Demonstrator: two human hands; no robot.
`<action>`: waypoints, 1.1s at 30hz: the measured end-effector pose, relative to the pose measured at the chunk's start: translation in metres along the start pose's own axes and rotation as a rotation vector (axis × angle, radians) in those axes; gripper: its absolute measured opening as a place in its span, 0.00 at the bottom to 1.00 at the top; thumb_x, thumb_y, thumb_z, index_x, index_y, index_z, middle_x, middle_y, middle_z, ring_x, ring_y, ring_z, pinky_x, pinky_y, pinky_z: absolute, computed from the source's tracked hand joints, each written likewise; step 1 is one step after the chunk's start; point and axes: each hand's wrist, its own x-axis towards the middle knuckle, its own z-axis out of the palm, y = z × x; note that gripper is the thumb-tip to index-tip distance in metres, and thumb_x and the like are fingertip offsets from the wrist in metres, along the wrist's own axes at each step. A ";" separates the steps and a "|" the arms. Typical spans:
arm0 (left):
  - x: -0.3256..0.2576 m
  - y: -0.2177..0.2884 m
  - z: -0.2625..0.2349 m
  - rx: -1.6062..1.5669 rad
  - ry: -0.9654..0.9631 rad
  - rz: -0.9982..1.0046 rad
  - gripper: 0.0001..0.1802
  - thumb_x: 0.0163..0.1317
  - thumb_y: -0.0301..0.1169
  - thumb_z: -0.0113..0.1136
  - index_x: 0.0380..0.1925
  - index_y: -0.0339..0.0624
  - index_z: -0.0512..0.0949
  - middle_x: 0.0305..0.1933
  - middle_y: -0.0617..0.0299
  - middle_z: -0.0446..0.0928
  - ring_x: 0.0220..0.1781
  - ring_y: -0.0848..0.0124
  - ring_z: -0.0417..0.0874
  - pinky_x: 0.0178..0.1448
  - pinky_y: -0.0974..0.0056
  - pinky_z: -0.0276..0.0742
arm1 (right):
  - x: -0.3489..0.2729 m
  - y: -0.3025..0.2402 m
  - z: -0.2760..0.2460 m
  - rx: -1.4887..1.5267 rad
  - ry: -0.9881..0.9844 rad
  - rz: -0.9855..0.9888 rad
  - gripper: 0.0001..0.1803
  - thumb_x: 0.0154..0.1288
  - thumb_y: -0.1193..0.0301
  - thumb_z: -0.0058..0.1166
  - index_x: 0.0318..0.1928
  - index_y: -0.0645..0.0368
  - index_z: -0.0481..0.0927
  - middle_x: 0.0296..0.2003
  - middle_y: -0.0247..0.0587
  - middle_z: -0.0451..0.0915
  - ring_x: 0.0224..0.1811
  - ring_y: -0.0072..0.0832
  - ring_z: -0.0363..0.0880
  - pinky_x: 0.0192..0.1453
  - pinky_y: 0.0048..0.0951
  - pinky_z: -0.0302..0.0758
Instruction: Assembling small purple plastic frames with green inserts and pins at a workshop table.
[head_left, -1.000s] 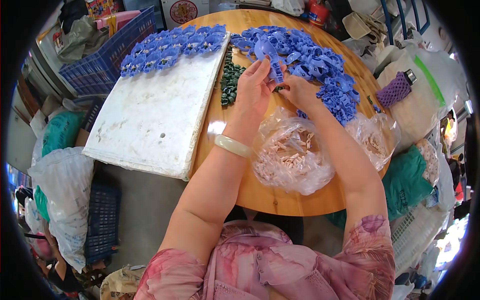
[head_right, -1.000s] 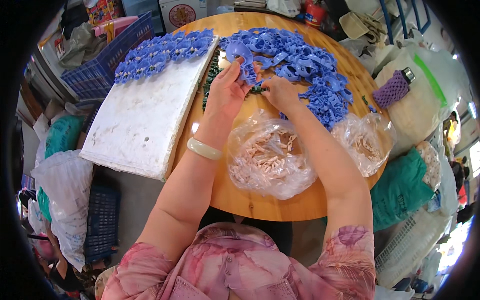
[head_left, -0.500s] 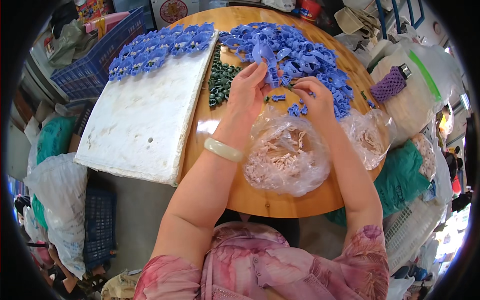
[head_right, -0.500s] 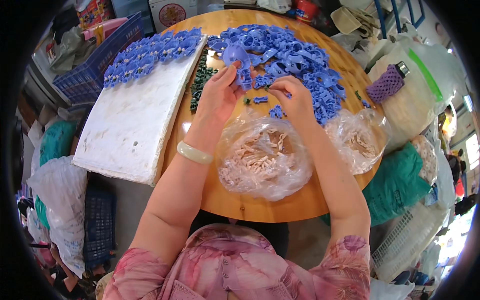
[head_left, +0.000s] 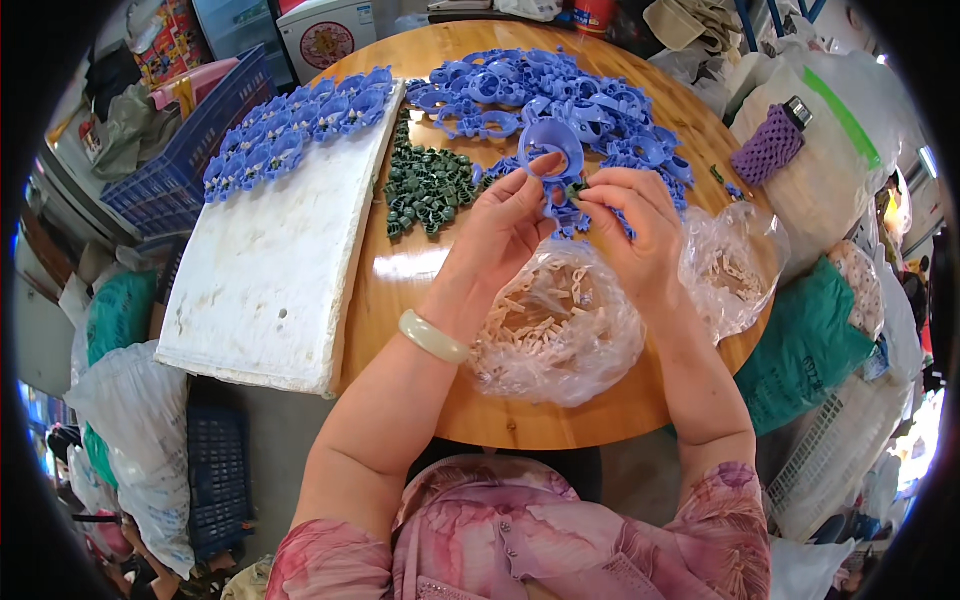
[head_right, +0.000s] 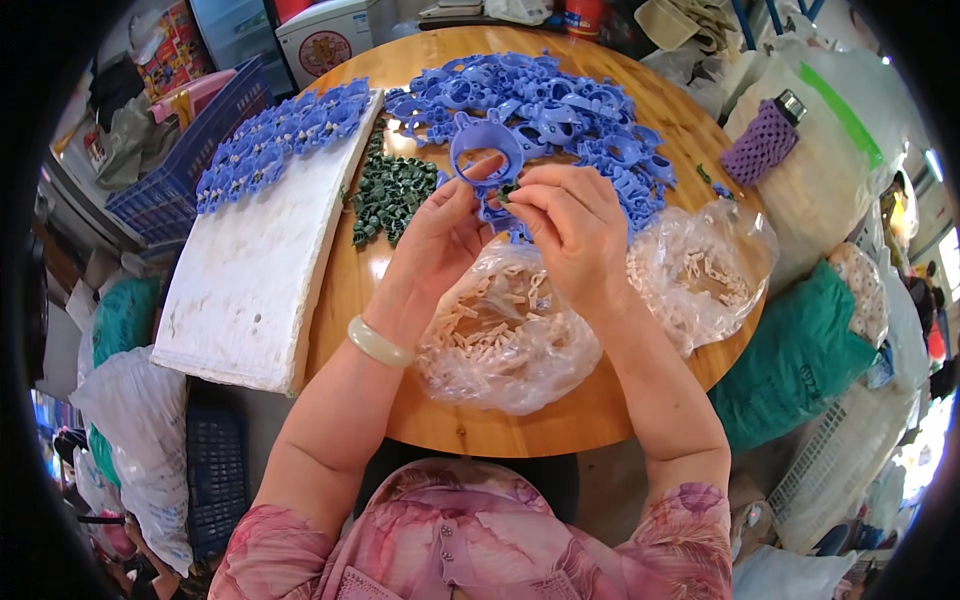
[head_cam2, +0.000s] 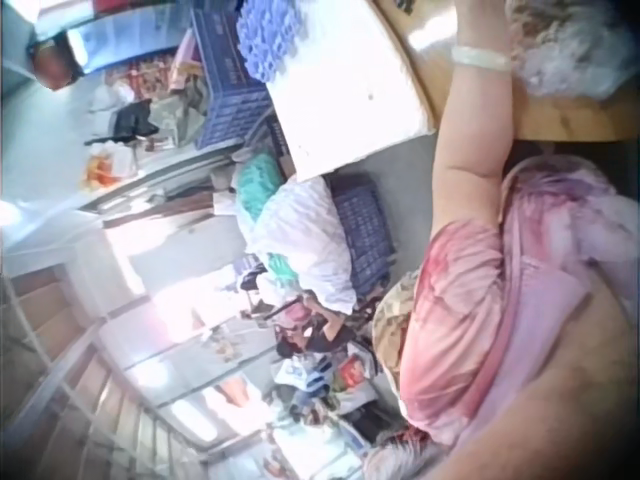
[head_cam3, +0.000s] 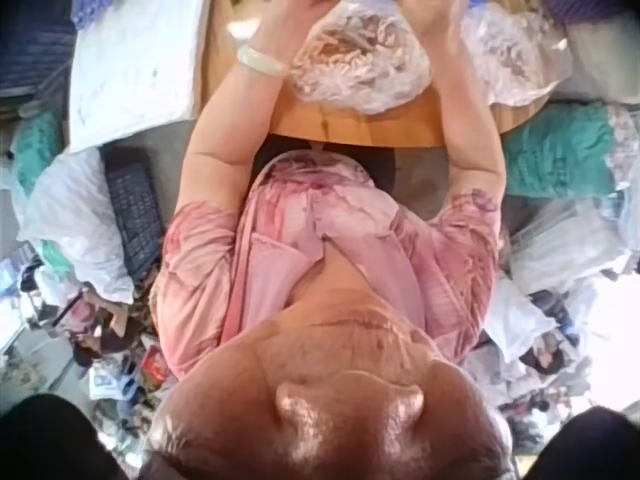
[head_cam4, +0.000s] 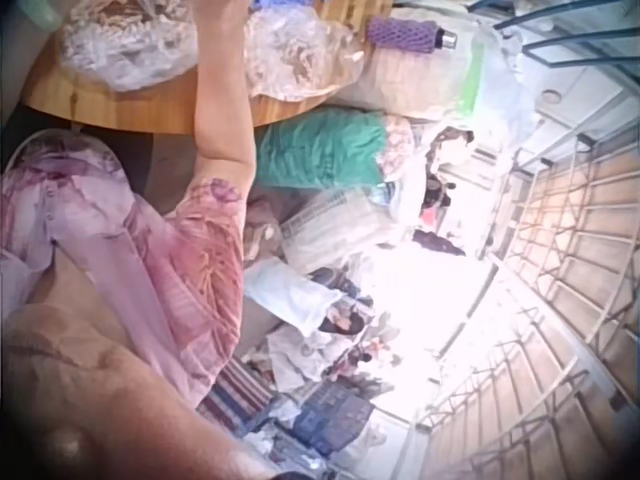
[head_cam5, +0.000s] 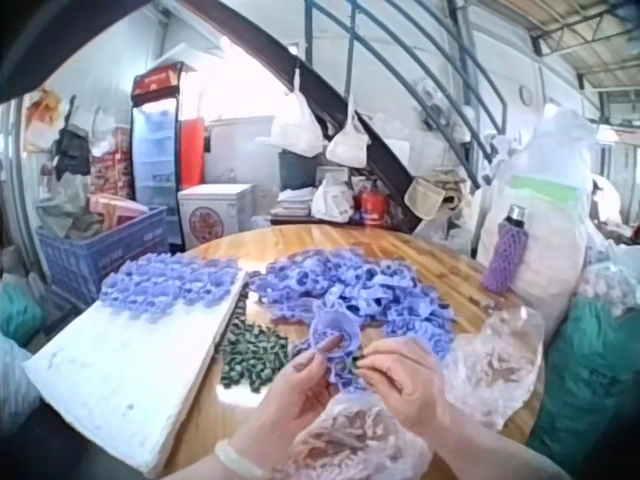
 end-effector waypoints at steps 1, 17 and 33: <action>-0.001 0.000 -0.001 -0.004 -0.040 -0.008 0.25 0.64 0.33 0.52 0.59 0.35 0.63 0.41 0.62 0.76 0.41 0.76 0.78 0.44 0.69 0.78 | 0.000 -0.001 0.000 -0.023 -0.008 -0.020 0.08 0.46 0.77 0.63 0.29 0.57 0.78 0.34 0.34 0.78 0.35 0.32 0.75 0.39 0.31 0.69; -0.004 -0.004 0.018 0.034 0.027 0.037 0.23 0.62 0.27 0.54 0.58 0.40 0.66 0.51 0.62 0.74 0.42 0.79 0.77 0.39 0.73 0.75 | -0.002 -0.011 -0.002 -0.216 -0.103 -0.063 0.09 0.46 0.76 0.61 0.31 0.55 0.78 0.34 0.31 0.75 0.36 0.31 0.73 0.41 0.31 0.66; -0.002 -0.006 0.009 0.095 0.035 0.068 0.27 0.59 0.30 0.59 0.58 0.37 0.66 0.52 0.58 0.74 0.50 0.71 0.77 0.51 0.68 0.74 | -0.007 -0.004 0.001 -0.005 -0.086 0.056 0.09 0.45 0.78 0.62 0.30 0.57 0.78 0.32 0.34 0.75 0.35 0.33 0.75 0.38 0.31 0.69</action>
